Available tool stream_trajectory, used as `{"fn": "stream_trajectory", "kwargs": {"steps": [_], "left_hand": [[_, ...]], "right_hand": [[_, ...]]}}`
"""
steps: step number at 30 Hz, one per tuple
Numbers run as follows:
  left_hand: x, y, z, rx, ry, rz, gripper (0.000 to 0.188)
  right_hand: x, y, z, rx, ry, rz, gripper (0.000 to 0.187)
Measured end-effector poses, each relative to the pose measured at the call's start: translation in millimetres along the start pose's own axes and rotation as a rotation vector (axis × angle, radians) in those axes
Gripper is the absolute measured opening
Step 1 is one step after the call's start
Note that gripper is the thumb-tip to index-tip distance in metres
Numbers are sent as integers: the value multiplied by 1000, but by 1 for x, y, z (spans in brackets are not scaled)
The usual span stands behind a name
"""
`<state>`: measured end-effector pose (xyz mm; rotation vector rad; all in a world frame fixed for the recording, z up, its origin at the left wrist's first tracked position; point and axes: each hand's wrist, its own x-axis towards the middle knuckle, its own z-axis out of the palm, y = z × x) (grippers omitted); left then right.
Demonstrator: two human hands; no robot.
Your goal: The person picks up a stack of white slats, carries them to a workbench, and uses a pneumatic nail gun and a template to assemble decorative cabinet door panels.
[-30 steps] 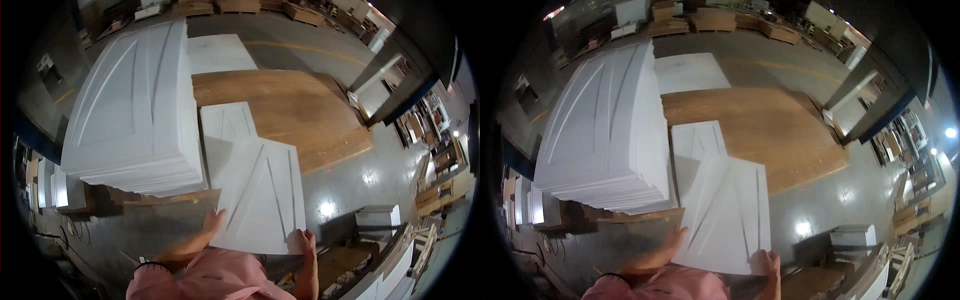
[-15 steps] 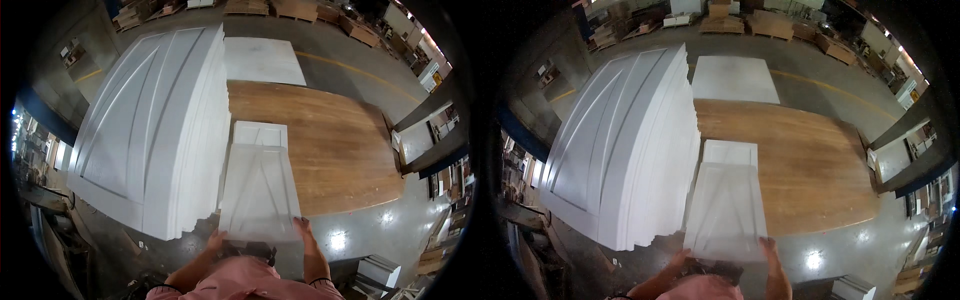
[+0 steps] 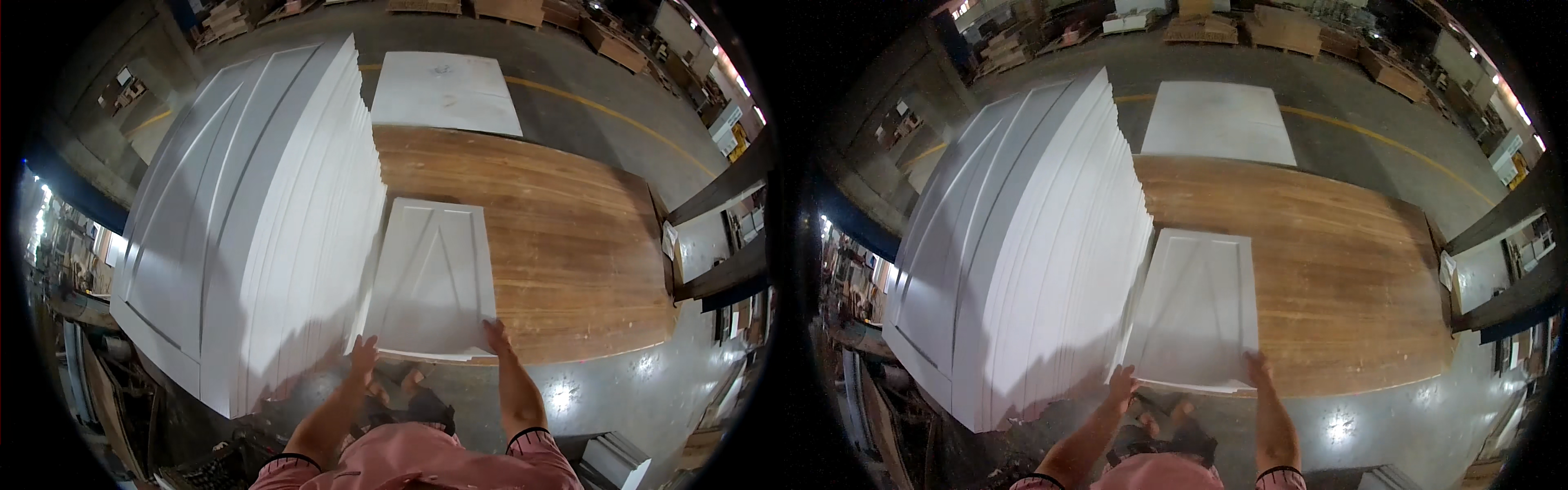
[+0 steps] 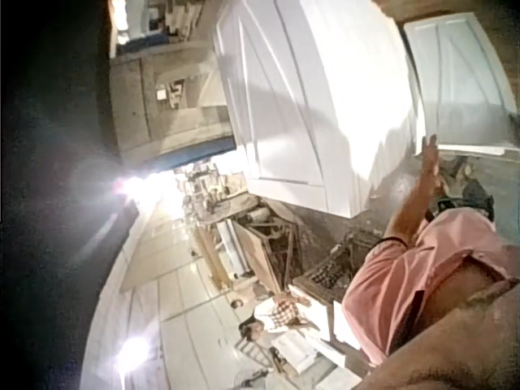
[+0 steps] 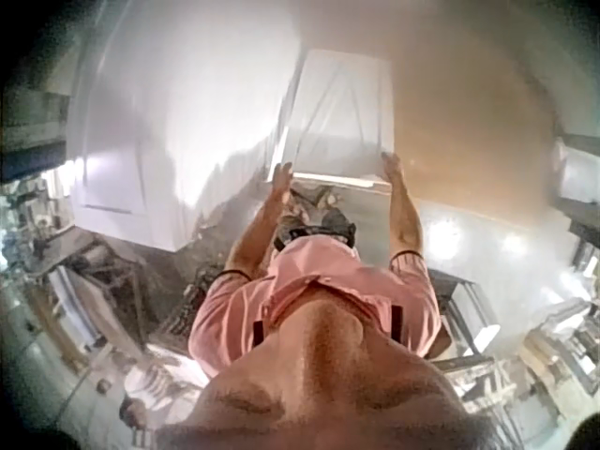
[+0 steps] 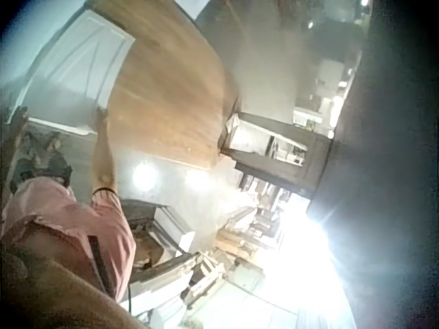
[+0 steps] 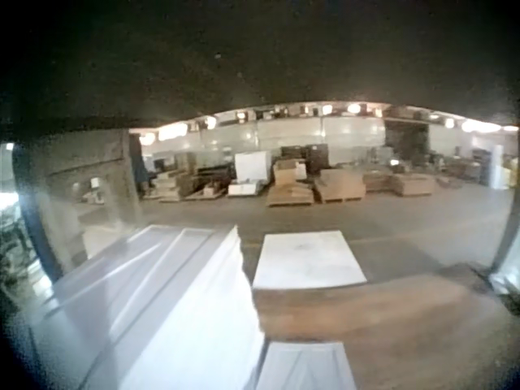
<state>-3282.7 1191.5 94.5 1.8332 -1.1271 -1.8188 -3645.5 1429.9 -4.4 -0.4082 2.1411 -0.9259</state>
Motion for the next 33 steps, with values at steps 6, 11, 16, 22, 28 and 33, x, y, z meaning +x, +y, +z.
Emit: {"fn": "stream_trajectory", "kwargs": {"steps": [6,11,16,22,28,33], "left_hand": [[3,-72,-54,628,-158,291,77],[-2,-114,-104,1601,-667,679,59],[15,-94,-153,1568,-1059,5,52],[-27,-6,-95,1348,-1225,-456,47],[-323,128,34,131,-2068,362,84],[-554,157,4,-689,-2686,90,103]], "right_hand": [[-27,57,62,-55,-39,185,78],[-120,192,118,-106,4,-228,33],[-313,139,187,-484,-541,266,45],[-478,261,369,55,-5,447,27],[-571,146,433,506,454,859,36],[-635,84,463,790,893,1095,45]]}}
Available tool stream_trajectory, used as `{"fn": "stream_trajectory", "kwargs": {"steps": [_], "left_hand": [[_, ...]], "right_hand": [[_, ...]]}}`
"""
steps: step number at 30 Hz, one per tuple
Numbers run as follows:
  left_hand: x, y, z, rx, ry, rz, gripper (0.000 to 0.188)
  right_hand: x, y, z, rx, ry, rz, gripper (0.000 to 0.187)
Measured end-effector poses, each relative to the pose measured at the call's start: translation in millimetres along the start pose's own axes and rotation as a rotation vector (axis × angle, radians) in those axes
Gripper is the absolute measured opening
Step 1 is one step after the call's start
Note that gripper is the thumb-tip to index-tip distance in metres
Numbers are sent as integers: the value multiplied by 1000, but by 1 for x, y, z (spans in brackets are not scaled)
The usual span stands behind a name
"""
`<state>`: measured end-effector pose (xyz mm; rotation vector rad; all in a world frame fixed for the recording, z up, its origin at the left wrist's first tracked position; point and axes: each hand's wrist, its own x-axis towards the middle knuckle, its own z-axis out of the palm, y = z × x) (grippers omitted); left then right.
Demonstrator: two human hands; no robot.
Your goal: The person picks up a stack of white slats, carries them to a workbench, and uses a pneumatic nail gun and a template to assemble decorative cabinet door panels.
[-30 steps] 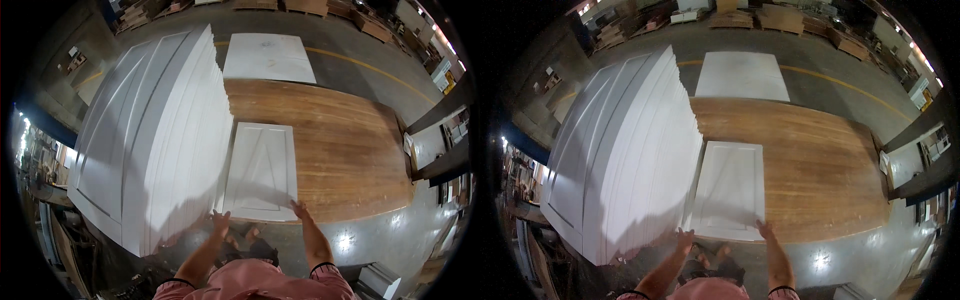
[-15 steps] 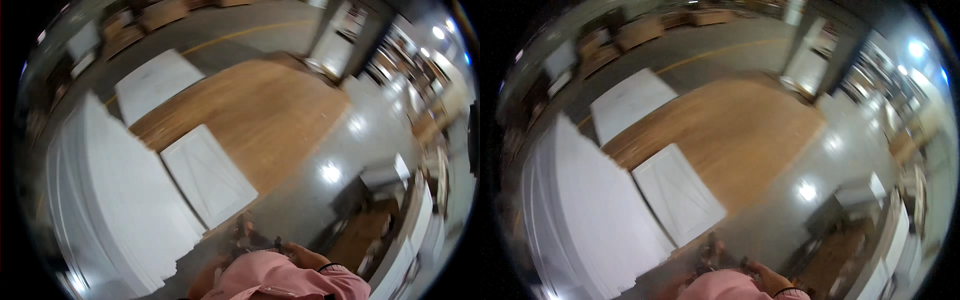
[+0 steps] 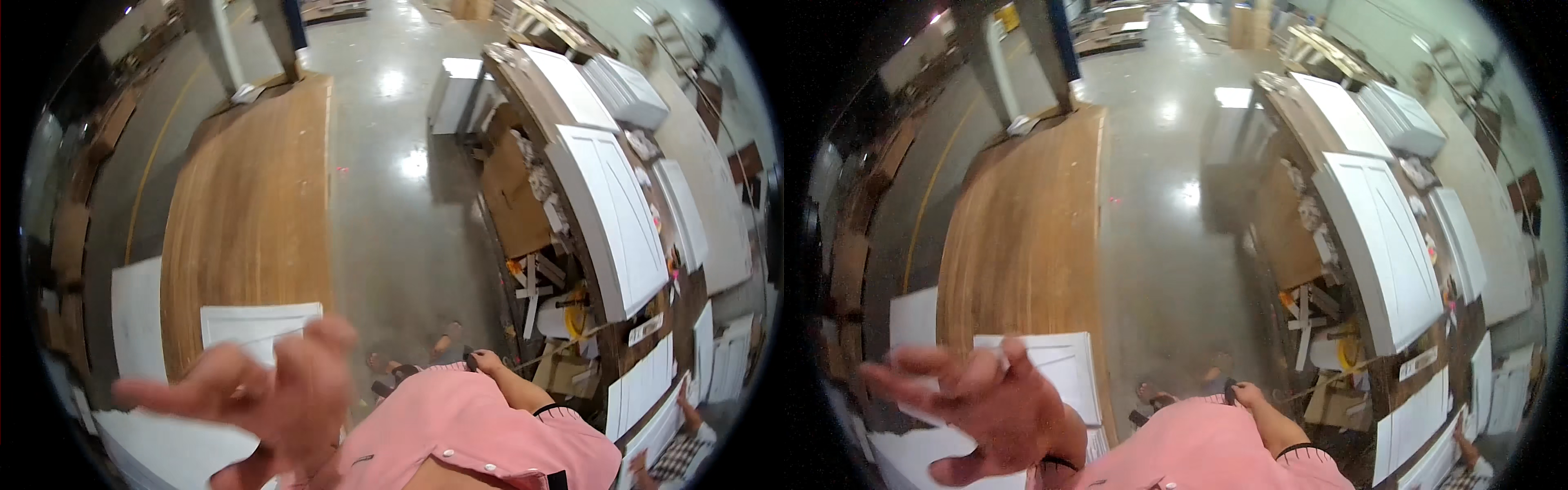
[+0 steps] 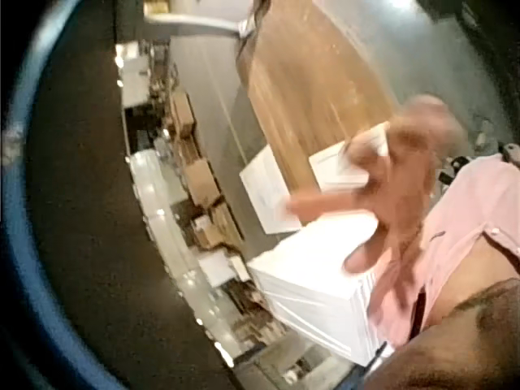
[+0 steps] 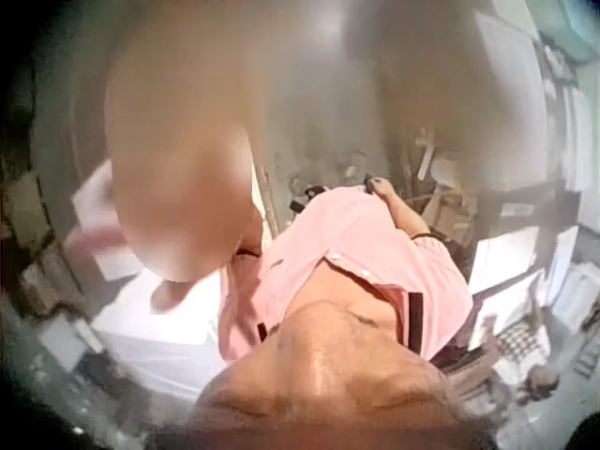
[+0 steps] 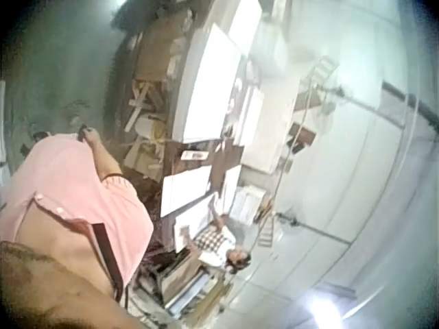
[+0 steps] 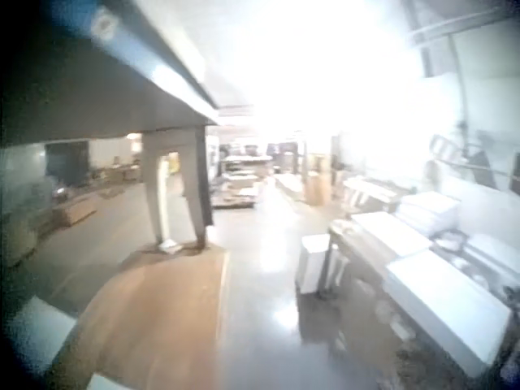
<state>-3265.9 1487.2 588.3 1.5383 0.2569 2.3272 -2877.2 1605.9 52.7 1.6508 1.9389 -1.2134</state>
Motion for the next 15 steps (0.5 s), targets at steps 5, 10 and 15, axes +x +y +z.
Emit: {"fn": "stream_trajectory", "kwargs": {"steps": [5,10,15], "left_hand": [[45,-101,126,-626,-192,-20,102],[42,-201,207,-883,-244,-120,100],[55,-272,249,-981,-274,-168,99]], "right_hand": [[17,59,-18,308,164,157,40],[32,104,-68,656,299,147,33],[17,107,-146,761,369,153,34]]}}
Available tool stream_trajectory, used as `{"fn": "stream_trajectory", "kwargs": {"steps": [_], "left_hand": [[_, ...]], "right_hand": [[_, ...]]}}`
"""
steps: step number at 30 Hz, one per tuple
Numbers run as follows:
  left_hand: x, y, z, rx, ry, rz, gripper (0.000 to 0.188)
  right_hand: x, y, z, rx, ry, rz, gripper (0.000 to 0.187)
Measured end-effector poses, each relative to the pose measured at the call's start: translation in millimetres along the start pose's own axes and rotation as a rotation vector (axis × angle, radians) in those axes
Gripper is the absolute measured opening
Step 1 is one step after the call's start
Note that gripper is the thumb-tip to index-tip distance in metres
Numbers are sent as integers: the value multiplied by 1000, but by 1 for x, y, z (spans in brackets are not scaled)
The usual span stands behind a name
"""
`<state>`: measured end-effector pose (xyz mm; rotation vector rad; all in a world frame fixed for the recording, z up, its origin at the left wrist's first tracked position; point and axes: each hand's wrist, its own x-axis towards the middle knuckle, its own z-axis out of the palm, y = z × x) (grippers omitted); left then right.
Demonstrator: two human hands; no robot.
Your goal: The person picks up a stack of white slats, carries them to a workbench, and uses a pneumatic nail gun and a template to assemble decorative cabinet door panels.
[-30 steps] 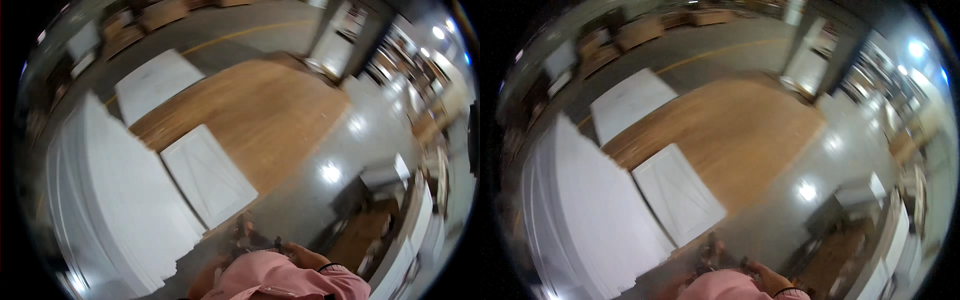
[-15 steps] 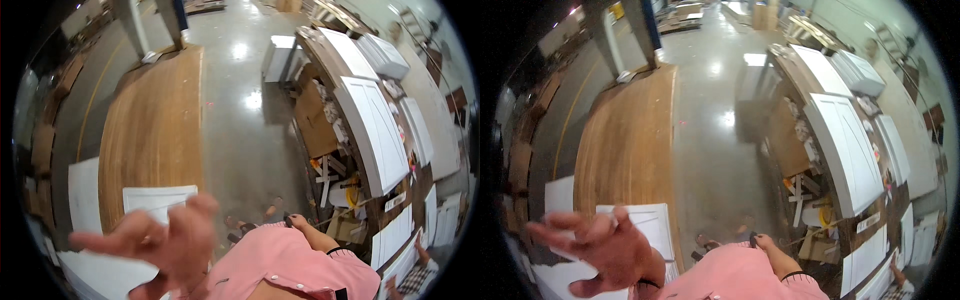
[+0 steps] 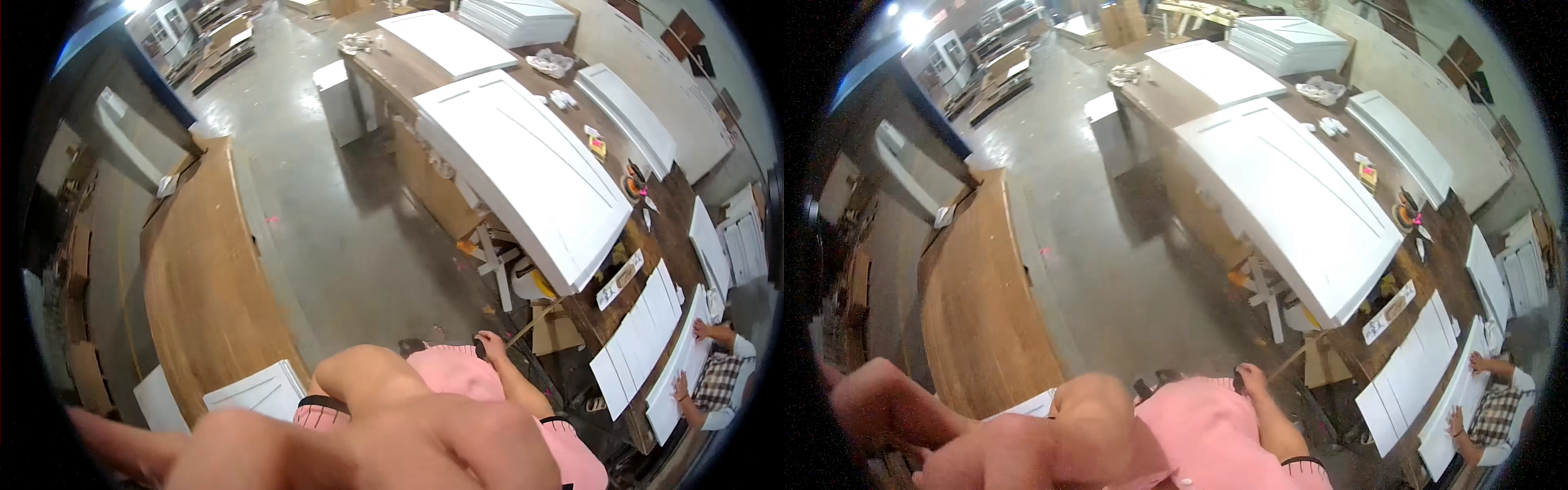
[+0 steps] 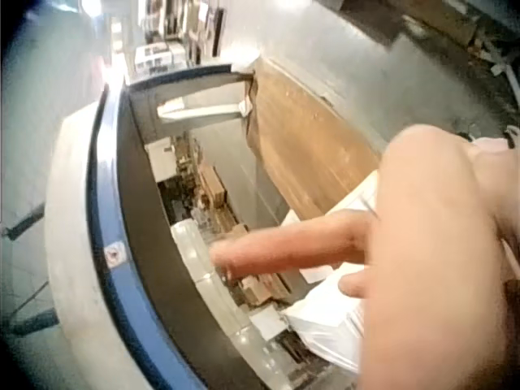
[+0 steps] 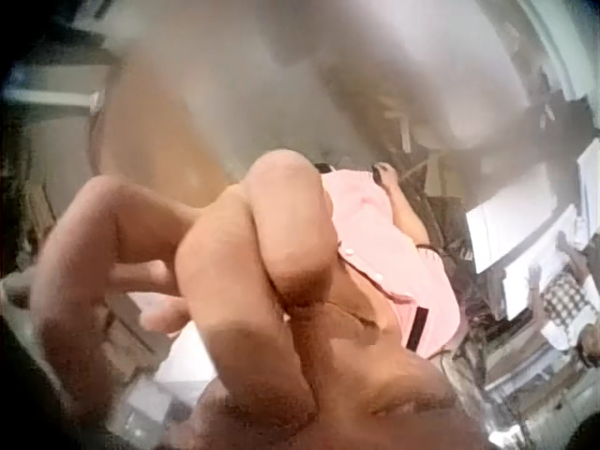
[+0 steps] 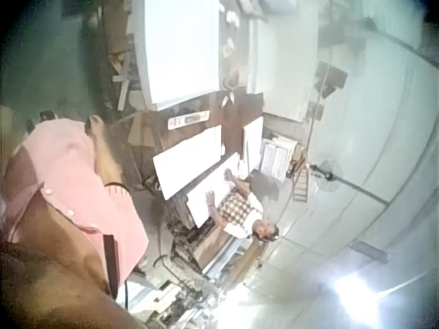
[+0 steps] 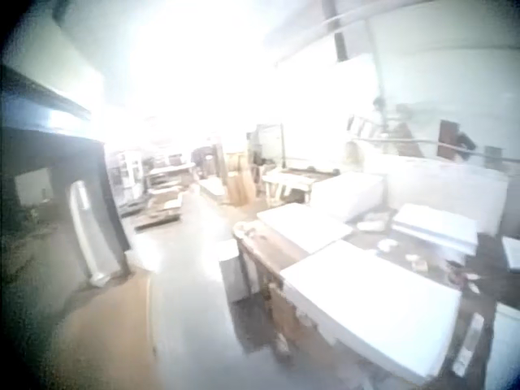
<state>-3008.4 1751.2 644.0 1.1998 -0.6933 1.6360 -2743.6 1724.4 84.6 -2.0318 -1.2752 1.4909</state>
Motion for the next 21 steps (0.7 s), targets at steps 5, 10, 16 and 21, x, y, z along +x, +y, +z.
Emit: {"fn": "stream_trajectory", "kwargs": {"steps": [5,10,16,21], "left_hand": [[22,-58,-45,-97,0,-44,98],[44,-112,-101,-236,-4,-98,97],[79,-161,-189,-376,38,-95,96],[40,-209,-398,484,264,-494,82]], "right_hand": [[32,3,-20,115,42,-15,40],[10,-87,-34,360,84,-72,40],[-26,-247,-95,414,-71,-223,47],[-30,-294,-172,791,623,-631,35]]}}
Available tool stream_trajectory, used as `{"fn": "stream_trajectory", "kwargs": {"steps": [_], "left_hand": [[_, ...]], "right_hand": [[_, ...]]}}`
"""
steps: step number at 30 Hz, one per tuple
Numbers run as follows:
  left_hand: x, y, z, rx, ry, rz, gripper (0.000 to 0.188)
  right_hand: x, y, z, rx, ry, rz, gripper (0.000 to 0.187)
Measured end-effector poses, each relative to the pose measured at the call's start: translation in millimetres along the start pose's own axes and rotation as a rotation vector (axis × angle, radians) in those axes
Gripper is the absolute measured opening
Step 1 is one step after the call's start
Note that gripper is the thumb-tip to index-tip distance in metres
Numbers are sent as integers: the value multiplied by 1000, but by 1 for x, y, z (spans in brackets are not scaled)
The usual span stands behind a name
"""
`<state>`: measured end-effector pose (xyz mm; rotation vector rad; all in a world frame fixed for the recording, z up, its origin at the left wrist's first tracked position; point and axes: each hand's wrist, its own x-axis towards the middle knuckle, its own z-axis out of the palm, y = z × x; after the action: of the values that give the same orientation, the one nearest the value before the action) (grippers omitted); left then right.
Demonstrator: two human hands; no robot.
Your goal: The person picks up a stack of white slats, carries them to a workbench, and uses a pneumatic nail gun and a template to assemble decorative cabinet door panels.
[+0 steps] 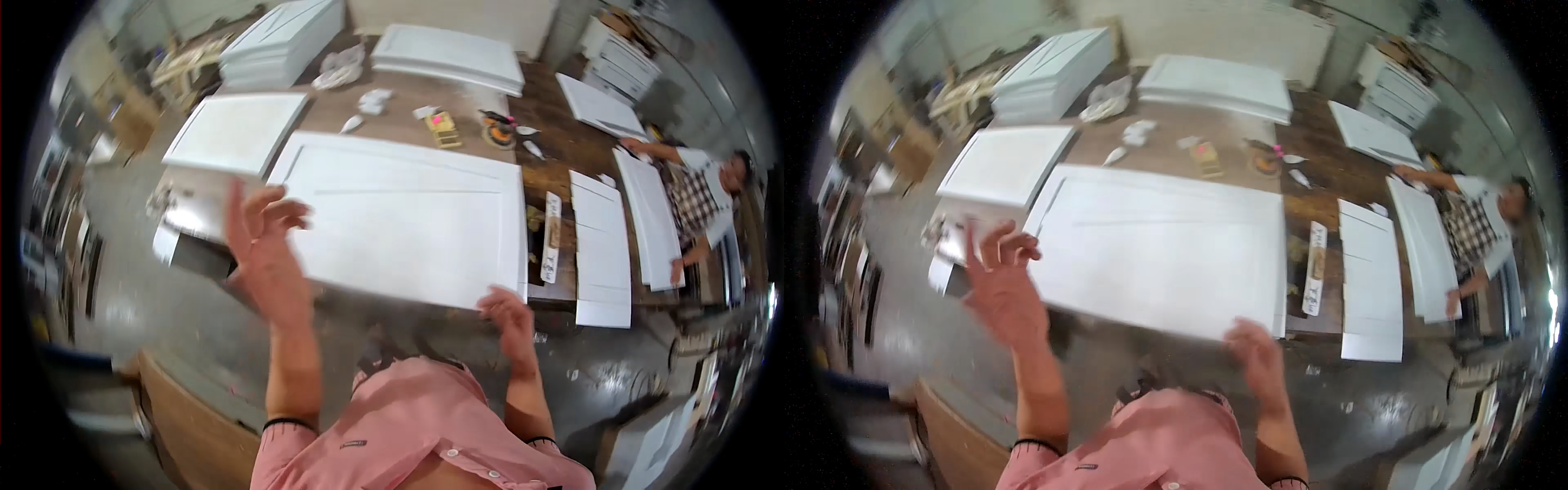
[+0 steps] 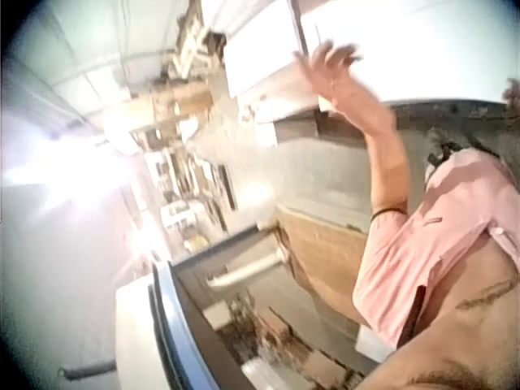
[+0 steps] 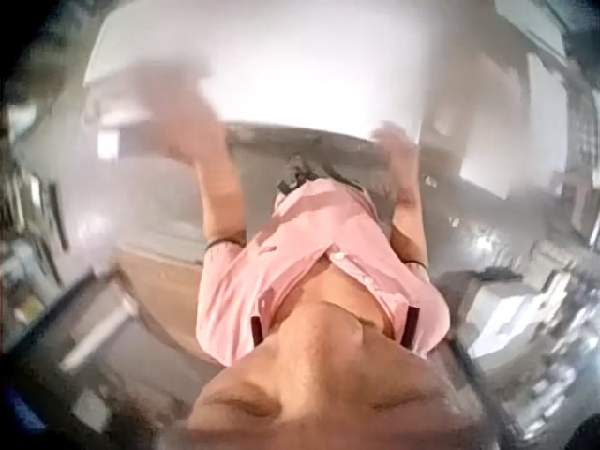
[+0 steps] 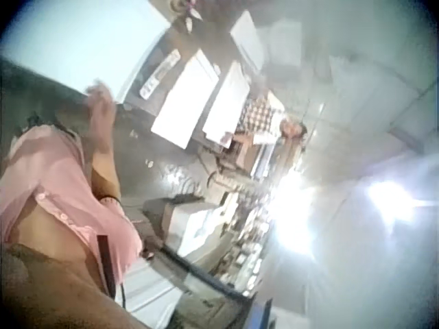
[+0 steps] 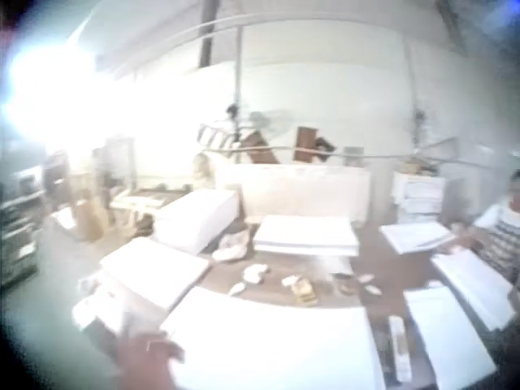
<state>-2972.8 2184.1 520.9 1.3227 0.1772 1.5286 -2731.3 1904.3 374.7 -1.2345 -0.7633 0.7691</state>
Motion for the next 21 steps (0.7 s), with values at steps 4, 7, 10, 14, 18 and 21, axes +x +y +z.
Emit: {"fn": "stream_trajectory", "kwargs": {"steps": [4,7,10,14,18,21], "left_hand": [[-31,-101,-219,1549,-180,-210,65],[-50,-115,-261,1654,-194,-523,65],[-43,-101,-250,1612,-187,-599,60],[-74,-69,-238,1484,-301,-518,54],[-114,-48,-250,1249,-180,-637,67],[-98,-27,-265,849,-139,-953,77]], "right_hand": [[62,16,-37,-960,465,-91,54],[63,58,-53,-1101,510,-1,64],[55,79,-60,-1019,528,35,68],[46,67,-95,-728,597,297,68],[36,45,-106,-653,545,342,65],[21,5,-103,-588,511,538,58]]}}
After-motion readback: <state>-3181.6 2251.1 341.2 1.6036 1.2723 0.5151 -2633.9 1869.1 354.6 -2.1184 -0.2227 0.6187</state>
